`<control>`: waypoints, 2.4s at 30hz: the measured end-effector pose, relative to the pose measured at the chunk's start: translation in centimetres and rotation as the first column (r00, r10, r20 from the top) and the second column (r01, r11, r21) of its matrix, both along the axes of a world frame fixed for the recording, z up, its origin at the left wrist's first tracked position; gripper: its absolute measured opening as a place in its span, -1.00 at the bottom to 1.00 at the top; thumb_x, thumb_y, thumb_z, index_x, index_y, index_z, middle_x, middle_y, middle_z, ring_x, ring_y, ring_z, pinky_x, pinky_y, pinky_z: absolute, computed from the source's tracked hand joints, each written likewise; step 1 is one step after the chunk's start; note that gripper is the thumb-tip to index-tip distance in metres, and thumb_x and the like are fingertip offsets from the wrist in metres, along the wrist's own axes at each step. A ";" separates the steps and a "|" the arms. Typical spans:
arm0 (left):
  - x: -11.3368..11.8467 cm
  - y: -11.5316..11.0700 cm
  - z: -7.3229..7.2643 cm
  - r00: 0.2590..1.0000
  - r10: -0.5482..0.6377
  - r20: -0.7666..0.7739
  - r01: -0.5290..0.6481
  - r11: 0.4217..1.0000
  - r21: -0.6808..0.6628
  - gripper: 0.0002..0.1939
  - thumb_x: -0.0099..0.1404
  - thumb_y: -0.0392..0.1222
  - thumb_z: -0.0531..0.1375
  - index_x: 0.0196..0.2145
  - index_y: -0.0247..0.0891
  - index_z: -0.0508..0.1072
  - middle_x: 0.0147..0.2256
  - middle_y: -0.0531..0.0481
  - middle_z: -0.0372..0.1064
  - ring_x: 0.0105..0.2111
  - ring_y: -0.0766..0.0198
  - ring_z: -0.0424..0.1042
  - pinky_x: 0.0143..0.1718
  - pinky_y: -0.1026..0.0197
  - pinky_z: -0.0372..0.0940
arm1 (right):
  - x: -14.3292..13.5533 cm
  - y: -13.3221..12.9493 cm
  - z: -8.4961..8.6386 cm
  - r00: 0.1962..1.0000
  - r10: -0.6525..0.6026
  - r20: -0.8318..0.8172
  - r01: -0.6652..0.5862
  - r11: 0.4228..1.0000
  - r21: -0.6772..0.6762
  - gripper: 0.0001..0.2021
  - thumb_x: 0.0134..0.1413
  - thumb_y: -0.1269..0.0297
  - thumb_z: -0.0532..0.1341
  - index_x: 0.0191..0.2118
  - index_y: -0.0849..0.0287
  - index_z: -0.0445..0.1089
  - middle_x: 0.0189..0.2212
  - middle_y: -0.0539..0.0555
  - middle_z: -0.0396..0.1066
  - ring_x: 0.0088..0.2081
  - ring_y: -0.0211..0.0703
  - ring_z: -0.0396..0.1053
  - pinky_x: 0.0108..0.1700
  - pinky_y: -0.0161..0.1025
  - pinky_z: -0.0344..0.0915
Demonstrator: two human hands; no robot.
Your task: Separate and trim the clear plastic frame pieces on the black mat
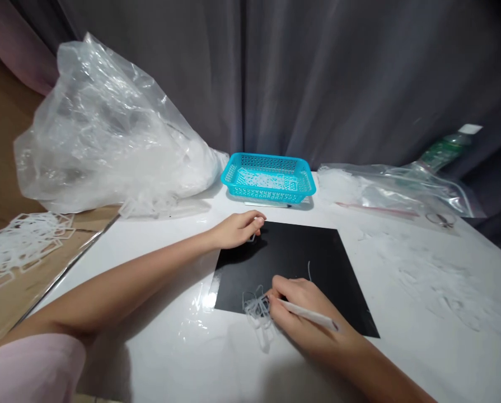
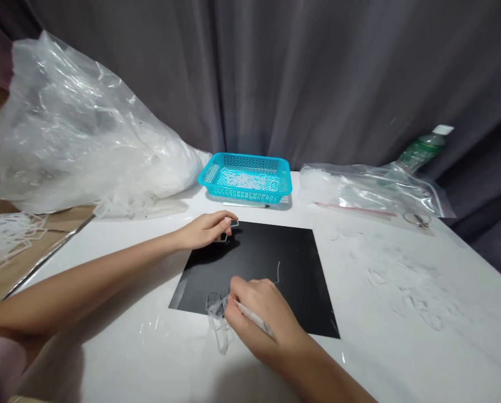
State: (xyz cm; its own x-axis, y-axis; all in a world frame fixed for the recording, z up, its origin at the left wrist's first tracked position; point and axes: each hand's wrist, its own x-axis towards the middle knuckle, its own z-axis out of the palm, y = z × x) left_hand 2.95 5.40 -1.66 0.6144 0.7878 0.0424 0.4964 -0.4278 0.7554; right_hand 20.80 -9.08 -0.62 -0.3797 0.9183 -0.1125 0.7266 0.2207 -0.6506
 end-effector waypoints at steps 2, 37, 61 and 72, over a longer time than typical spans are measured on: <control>0.0 1.3 0.1 0.957 -0.107 -0.268 0.183 0.943 0.278 -0.56 0.41 -0.01 -0.07 0.10 -0.29 0.29 -0.19 -0.18 0.45 -0.24 0.14 0.44 -0.19 0.12 0.27 | 0.1 0.1 0.3 0.991 -0.083 -0.104 0.079 0.996 -0.043 -0.75 0.19 0.30 0.01 -0.53 0.16 0.10 -0.56 -0.08 0.32 -0.48 -0.29 0.27 -0.44 -0.30 -0.01; -1.2 -7.7 -0.1 0.841 0.188 0.507 0.269 0.668 -0.694 -0.51 0.21 0.25 0.14 -0.41 -0.32 0.37 -0.65 0.10 0.21 -0.69 0.46 -0.01 -0.67 0.38 -0.15 | 0.5 2.1 0.0 0.397 -0.456 -0.797 0.127 0.887 -0.444 -0.79 0.01 0.23 0.26 -0.52 0.17 0.25 -0.50 -0.02 0.45 -0.56 -0.36 0.26 -0.54 -0.41 0.12; -3.5 -7.4 -0.8 0.903 -0.335 0.270 0.167 0.851 0.497 -0.81 0.16 -0.31 0.26 -0.27 -0.09 0.59 -0.28 -0.10 0.54 -0.43 0.20 0.43 -0.36 0.16 0.26 | 0.6 1.8 1.0 0.303 -0.604 -0.737 -0.004 0.773 -0.635 -0.79 0.00 0.24 0.24 -0.46 0.15 0.18 -0.40 0.07 0.53 -0.39 -0.15 0.51 -0.52 -0.38 0.34; -3.4 -7.1 -0.6 0.879 -0.476 0.044 0.378 0.748 0.545 -0.86 0.17 -0.28 0.26 -0.38 -0.05 0.59 -0.33 -0.09 0.55 -0.52 0.18 0.39 -0.54 0.14 0.17 | 0.3 1.4 0.9 0.326 -0.602 -0.729 -0.030 0.764 -0.645 -0.79 -0.01 0.33 0.22 -0.51 0.16 0.13 -0.37 0.10 0.53 -0.32 -0.10 0.53 -0.51 -0.35 0.43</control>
State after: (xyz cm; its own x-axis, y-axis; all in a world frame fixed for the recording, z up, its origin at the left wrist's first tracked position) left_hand -0.50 -1.66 -2.21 0.8251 0.2776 0.4922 0.0536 -0.9055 0.4209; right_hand 21.08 -7.63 0.24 -0.2577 0.9039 -0.3413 -0.3842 -0.4200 -0.8222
